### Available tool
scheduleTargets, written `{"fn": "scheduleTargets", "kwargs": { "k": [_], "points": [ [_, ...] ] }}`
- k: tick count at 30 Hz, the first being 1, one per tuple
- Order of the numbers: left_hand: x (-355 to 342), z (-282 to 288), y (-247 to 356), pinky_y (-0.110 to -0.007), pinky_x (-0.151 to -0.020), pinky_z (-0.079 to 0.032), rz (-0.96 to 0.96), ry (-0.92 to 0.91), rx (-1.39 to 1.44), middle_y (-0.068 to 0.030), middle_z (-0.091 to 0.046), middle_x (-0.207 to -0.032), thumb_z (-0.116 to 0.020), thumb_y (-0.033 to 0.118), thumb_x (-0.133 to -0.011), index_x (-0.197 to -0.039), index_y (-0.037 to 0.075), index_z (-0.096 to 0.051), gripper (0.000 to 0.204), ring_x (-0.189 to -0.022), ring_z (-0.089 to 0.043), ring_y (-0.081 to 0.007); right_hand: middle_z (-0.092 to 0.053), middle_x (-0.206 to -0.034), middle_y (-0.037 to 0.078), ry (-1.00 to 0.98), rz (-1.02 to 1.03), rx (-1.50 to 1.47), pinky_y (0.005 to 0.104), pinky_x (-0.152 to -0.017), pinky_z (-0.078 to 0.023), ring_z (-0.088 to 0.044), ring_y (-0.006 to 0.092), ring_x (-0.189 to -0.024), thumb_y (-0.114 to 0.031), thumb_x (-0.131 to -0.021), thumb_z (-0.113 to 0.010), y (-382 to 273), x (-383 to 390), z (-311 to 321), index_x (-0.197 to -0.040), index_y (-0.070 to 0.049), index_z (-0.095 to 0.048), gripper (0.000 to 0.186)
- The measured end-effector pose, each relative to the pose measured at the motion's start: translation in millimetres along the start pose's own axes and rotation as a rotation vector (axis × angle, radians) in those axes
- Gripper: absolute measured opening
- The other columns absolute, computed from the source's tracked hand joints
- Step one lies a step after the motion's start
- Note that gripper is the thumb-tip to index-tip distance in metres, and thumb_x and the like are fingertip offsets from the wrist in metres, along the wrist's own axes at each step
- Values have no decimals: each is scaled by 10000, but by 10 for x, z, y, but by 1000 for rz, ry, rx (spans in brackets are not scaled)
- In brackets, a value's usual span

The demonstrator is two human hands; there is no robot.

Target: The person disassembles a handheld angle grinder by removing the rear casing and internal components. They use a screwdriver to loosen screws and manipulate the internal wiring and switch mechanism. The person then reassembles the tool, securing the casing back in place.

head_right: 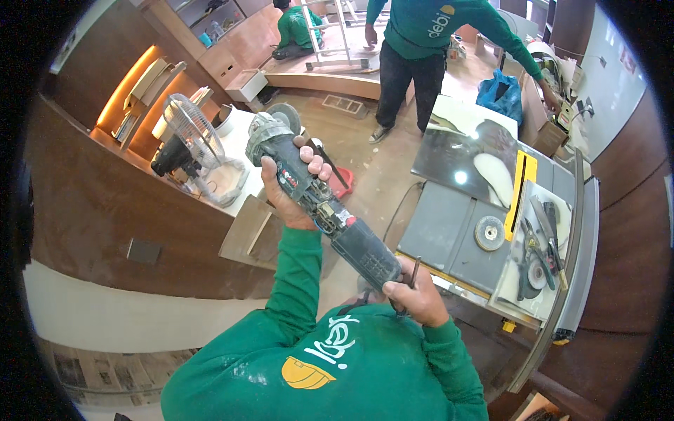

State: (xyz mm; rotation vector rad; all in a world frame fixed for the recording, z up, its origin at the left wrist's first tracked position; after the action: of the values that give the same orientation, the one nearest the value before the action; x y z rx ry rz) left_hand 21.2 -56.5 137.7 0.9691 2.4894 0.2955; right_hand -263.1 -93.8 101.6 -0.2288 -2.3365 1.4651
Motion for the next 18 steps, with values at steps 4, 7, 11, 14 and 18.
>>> {"fn": "scheduleTargets", "kwargs": {
  "k": [4, 7, 11, 14, 18],
  "points": [
    [31, -5, 11, -445, -793, -576, -13, 13, -34, -104, -691, -1031, -726, 597, -979, -1376, 45, -564, 699, -871, -702, -257, -699, -1141, 73, 78, 155, 243, 312, -860, -552, -669, 133, -956, -162, -901, -712, 149, -18, 94, -1411, 42, -579, 565],
    [37, -26, 12, -444, -800, -579, -3, 4, -35, -103, -692, -1037, -728, 598, -978, -1379, 51, -564, 697, -874, -703, -259, -693, -1144, 66, 4, 118, 133, 316, -908, -548, -662, 129, -996, -118, -927, -702, 164, -11, 121, -1424, 44, -571, 540],
    [29, -11, 22, -444, -799, -581, 31, -44, -31, -103, -692, -1040, -722, 597, -983, -1381, 49, -561, 696, -883, -707, -261, -682, -1089, 46, -47, 76, 83, 300, -854, -538, -643, 109, -941, -121, -935, -716, 116, -14, 68, -1431, 42, -571, 543],
    [45, -83, -4, -441, -789, -585, 22, -44, -10, -106, -691, -1040, -713, 596, -989, -1384, 45, -556, 695, -882, -710, -261, -735, -1004, 95, 20, 28, 74, 267, -688, -533, -645, 104, -780, -268, -901, -709, 70, -42, 72, -1382, 40, -587, 584],
    [50, -134, -45, -435, -765, -594, 28, -30, -85, -110, -690, -1039, -703, 589, -997, -1388, 41, -553, 690, -880, -716, -264, -749, -966, 89, -113, -18, -39, 265, -651, -505, -622, 90, -743, -305, -892, -696, 126, -93, 138, -1347, 34, -598, 576]
  ]
}}
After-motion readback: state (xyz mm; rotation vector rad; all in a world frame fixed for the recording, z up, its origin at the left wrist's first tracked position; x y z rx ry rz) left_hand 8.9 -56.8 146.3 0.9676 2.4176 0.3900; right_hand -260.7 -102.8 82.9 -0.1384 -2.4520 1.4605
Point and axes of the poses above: each hand's wrist, its own x-axis away from the middle knuckle, its own z-axis out of the back of the hand, y = z × x, the point moved 4 cm from there along -x, towards the middle knuckle
